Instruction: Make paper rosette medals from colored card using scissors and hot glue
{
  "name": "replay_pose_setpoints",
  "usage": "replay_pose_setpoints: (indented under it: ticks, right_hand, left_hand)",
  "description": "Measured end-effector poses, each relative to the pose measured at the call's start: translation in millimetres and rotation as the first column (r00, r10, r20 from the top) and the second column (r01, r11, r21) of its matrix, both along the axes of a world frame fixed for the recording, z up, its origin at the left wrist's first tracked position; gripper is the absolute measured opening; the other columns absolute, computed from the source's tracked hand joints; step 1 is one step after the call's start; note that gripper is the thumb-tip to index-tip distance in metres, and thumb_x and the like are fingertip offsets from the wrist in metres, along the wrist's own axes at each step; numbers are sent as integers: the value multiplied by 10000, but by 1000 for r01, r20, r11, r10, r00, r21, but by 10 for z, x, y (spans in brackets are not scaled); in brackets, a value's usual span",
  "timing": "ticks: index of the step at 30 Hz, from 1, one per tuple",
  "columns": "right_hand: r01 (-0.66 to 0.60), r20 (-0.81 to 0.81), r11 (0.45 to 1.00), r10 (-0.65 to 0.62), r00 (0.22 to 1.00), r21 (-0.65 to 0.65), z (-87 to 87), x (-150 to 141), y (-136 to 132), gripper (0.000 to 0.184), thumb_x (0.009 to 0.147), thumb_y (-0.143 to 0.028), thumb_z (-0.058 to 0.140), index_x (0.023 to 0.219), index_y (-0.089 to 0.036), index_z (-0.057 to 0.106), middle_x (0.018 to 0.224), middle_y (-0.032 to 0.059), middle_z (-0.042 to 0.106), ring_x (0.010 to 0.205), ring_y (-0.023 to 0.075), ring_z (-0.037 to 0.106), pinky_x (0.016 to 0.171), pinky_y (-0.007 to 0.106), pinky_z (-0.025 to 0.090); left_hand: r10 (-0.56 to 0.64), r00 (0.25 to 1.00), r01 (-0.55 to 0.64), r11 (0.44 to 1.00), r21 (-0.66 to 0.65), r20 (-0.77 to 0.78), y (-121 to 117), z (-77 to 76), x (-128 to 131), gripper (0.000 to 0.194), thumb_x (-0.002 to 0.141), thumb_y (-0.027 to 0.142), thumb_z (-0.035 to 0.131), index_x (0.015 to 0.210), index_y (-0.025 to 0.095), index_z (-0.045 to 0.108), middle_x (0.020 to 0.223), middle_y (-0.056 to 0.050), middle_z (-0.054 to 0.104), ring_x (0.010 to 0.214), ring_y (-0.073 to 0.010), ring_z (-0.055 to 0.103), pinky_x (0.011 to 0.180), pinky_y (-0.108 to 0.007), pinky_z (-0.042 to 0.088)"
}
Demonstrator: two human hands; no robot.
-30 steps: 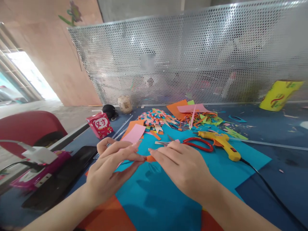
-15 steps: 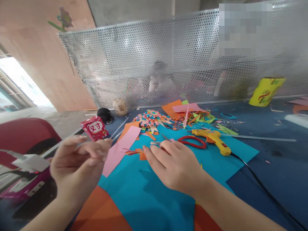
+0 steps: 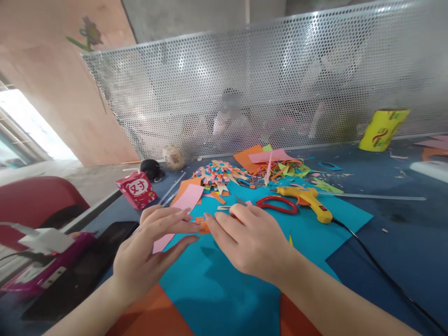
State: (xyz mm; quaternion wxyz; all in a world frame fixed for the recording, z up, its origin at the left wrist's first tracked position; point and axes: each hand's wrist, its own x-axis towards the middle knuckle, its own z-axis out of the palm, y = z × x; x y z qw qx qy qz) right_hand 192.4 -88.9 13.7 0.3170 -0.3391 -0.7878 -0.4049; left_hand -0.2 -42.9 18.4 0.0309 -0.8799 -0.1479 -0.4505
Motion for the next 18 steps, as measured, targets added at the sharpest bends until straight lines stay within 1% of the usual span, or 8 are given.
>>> replay_pose_setpoints:
  ticks: [3,7,11,14,18]
  right_hand:
    - [-6,5,1000,6,1000,-2,2,-6,-4,221,834,-93,438,897,-127,646,771,25,681,672,150,559,622,296,475]
    - [2,27,999,-1,1000,-38,1,-9,-7,219,841,-115,434,920,-127,638,741,27,672,684,151,565,641,301,478]
    - [-3,23,999,4,1000,-50,-8,-5,-1,208,834,-116,444,916,-124,634,742,28,668,682,160,568,639,308,477]
    - [4,23,998,-2,1000,-55,-15,-1,6,200,830,-117,452,899,-133,639,742,28,668,688,164,569,643,309,476]
    - [14,32,998,-12,999,-67,-22,2,6,214,830,-104,447,925,-132,636,757,29,670,689,168,571,637,321,479]
  left_hand:
    - [-2,1000,2,998,70,-4,14,-4,5,433,677,27,628,1058,177,486,768,7,687,778,-153,595,740,-327,403]
    - [-24,999,28,988,149,-28,38,-21,-18,522,646,-14,633,1106,165,462,791,-4,693,785,-158,593,740,-337,399]
    - [-23,998,35,979,200,-62,44,-47,-34,509,636,-12,643,1095,133,480,804,-26,689,802,-157,584,752,-340,401]
    - [-26,996,45,970,237,-82,46,-61,-41,493,640,-2,641,1091,134,492,809,-29,684,803,-155,584,736,-329,406]
    - [-7,996,27,972,232,-87,36,-47,-41,479,648,2,627,1082,147,485,806,-26,684,800,-159,593,727,-329,413]
